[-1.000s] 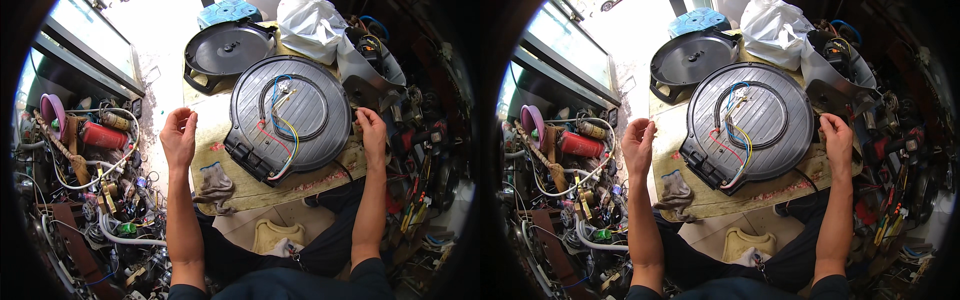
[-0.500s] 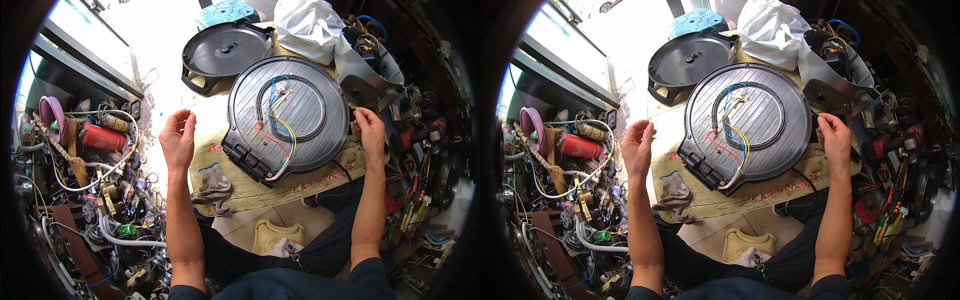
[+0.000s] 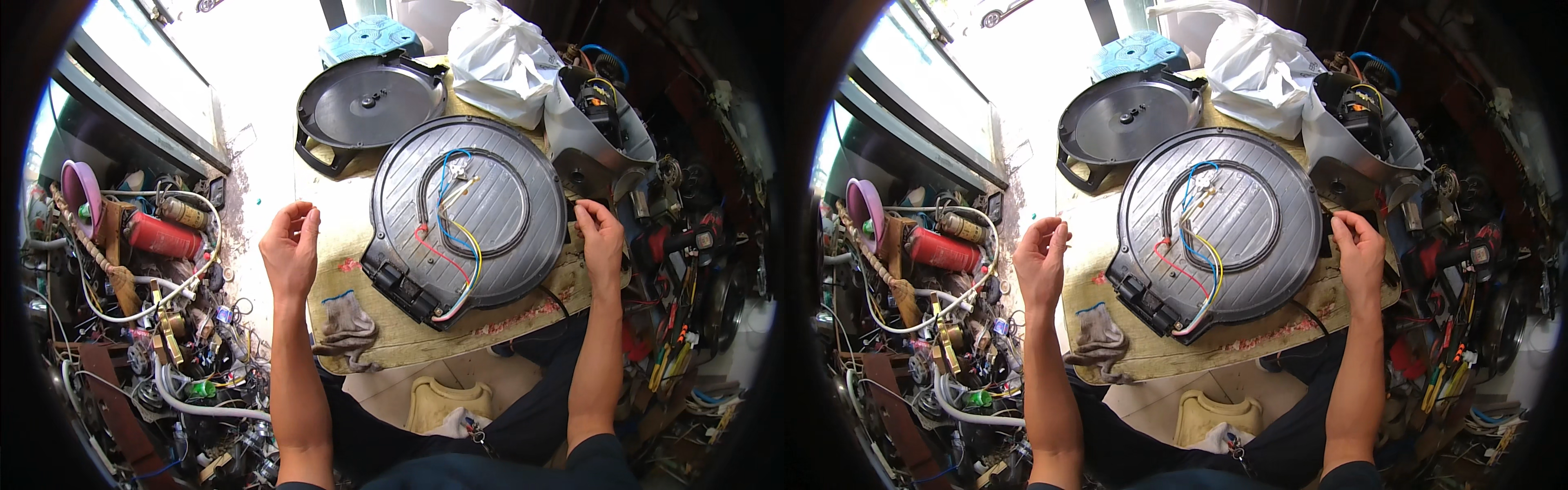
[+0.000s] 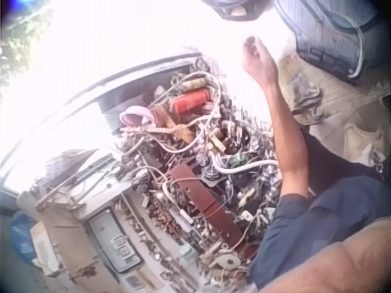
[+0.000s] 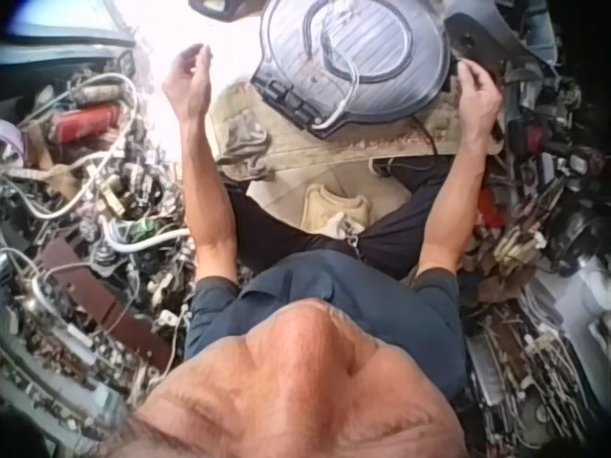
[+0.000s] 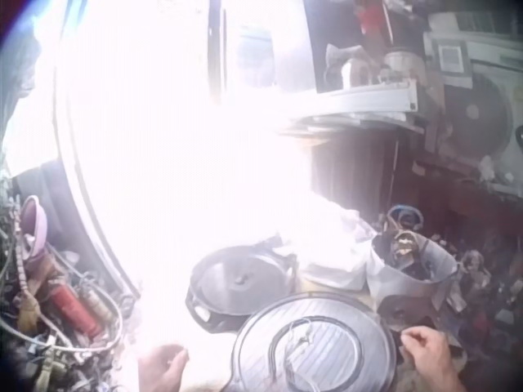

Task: The person repairs a round electric grill by opening its lid, manipulating internal wires, and using a multimeter to test electrical connections. The person handles the grill plates and wires throughout the process.

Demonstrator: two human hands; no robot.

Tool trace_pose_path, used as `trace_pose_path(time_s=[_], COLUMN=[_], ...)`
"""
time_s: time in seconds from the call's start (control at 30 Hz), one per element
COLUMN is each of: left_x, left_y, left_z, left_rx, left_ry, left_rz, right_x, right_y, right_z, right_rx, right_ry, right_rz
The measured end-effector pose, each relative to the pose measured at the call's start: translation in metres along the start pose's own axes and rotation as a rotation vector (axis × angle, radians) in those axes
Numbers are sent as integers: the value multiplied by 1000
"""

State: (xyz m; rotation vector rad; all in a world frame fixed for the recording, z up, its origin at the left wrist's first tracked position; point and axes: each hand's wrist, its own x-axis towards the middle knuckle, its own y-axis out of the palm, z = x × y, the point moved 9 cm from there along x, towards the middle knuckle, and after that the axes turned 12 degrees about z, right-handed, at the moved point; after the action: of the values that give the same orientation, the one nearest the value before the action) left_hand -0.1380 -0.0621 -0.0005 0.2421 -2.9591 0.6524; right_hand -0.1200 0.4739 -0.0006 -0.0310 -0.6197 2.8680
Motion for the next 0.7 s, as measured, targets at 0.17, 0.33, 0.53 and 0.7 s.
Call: trace_pose_path(time_s=[0.17,0.33,0.53,0.7], left_x=[0,4,5,6], left_y=[4,5,8,5], left_z=[-6,-15,-17,-23], left_rx=[18,53,31,38], left_ry=[18,37,-10,37], left_rz=[1,9,55,18], right_x=[-1,-5,-16,-4], right_y=[3,1,23,50], right_z=[2,11,67,99], right_rx=[-24,-136,-412,-432], right_ry=[29,-24,-343,-394], right_rz=[4,-48,-40,93])
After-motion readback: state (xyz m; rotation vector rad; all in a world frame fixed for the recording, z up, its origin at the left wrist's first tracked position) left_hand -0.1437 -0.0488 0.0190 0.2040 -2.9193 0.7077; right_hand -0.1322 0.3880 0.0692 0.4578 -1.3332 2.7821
